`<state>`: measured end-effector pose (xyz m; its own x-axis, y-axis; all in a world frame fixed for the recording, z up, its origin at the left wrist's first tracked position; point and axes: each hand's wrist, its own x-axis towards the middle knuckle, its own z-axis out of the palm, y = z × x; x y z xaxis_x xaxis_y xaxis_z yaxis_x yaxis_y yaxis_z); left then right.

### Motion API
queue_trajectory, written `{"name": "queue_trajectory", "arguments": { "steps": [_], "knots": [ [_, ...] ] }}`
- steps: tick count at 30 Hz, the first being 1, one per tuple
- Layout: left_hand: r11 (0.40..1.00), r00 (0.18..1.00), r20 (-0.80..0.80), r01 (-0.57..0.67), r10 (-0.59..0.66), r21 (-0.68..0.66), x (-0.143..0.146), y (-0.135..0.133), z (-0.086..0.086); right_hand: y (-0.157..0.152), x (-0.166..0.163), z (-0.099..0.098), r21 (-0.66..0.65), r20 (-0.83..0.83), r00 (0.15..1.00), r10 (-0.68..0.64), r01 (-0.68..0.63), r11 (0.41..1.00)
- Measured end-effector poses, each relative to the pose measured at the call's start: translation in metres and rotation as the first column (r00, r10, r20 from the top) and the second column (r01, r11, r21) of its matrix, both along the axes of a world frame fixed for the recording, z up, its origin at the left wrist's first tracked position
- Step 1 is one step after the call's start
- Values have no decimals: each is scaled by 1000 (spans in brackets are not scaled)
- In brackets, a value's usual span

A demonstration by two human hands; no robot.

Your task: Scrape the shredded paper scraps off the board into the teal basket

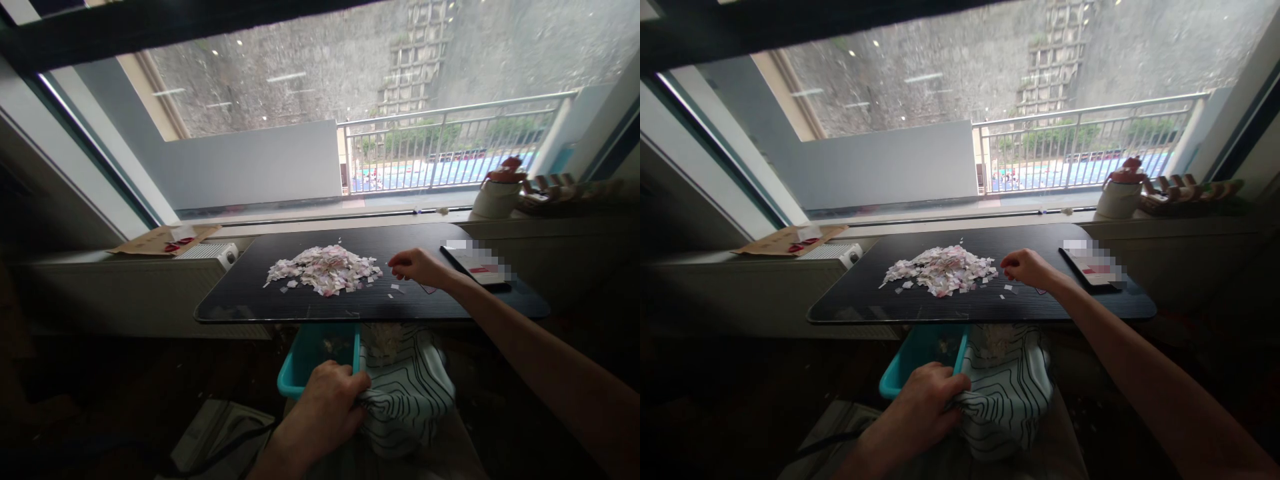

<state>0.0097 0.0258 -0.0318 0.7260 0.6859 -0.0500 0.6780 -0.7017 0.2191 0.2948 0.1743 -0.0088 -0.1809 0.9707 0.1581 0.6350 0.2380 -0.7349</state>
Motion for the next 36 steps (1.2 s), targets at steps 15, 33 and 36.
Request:
{"name": "queue_trajectory", "arguments": {
  "steps": [15, 33, 36],
  "knots": [
    [999, 1000, -27, 5, -6, -34, 8, -2, 6, -14, 39, 14, -111, 731, 673, -108, 274, 955],
    [998, 999, -31, -8, 6, -67, 9, -2, 3, 32, -1, 23, -192, 602, 787, 135, -22, 981],
    [998, 999, -33, -8, 6, -66, 9, -2, 3, 40, -2, 24, -249, 612, 774, 163, -6, 968]
  ]
}}
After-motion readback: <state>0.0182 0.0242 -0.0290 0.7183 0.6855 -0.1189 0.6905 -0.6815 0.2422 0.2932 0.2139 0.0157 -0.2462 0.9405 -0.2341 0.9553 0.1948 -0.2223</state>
